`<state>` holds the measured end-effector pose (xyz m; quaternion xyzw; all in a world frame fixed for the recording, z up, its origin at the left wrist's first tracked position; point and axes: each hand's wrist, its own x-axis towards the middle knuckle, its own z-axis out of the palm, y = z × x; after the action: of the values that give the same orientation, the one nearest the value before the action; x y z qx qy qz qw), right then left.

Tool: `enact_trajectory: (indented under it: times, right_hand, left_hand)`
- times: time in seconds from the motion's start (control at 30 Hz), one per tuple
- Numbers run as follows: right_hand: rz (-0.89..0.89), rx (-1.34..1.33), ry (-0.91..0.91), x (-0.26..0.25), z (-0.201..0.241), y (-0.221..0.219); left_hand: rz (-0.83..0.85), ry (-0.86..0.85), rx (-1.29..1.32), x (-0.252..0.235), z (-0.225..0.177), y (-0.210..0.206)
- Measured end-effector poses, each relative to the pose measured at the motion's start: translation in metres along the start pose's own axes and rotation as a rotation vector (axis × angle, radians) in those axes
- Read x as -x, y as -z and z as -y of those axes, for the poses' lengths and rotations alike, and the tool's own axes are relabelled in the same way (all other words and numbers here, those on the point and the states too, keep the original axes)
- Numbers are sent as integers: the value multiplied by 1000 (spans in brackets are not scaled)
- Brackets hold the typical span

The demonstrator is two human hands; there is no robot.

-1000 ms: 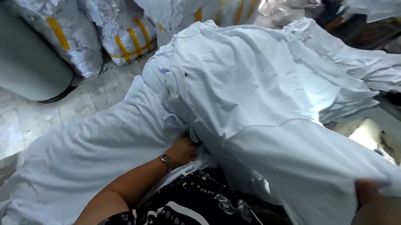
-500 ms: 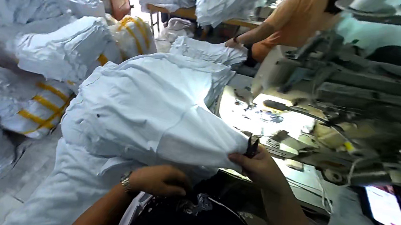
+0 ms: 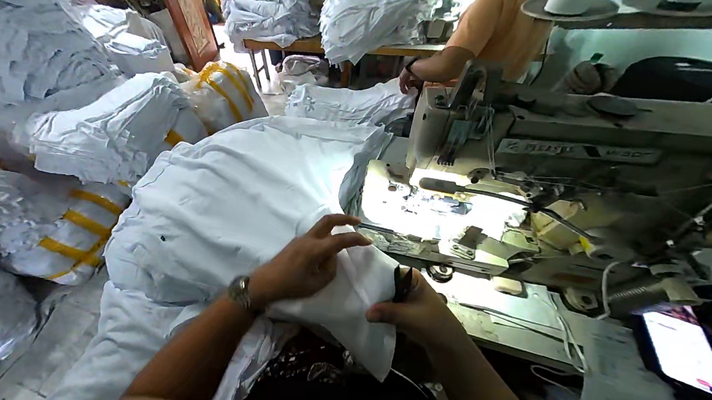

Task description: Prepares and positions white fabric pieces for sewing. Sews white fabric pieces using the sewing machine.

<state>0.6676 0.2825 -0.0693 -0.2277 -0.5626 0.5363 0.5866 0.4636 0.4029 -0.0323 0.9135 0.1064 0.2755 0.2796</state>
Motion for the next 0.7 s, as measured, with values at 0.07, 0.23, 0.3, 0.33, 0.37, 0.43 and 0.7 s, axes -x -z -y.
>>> enact_trajectory:
  times: [0.07, 0.23, 0.3, 0.33, 0.37, 0.43, 0.7]
  right_hand:
    - [22, 22, 12, 1, 6, -3]
    - [11, -29, 27, 6, 14, -10]
    - [-5, -39, 34, 8, 17, -9]
    - [-24, -41, 23, 9, 19, -8]
    - [-26, -51, 13, 9, 18, -6]
    - [-17, -35, -25, 4, 11, 4]
    - [-195, 5, -312, 9, -4, 41]
  left_hand:
    - [251, 89, -217, -18, 32, 22]
    - [208, 507, -584, -65, 131, 65]
    - [-28, 399, -467, -83, 132, 72]
    - [-165, 306, -374, -94, 121, 71]
    - [-307, 210, -235, -102, 111, 66]
    - [-519, 176, 130, -112, 108, 45]
    - [-214, 576, -102, -45, 132, -20]
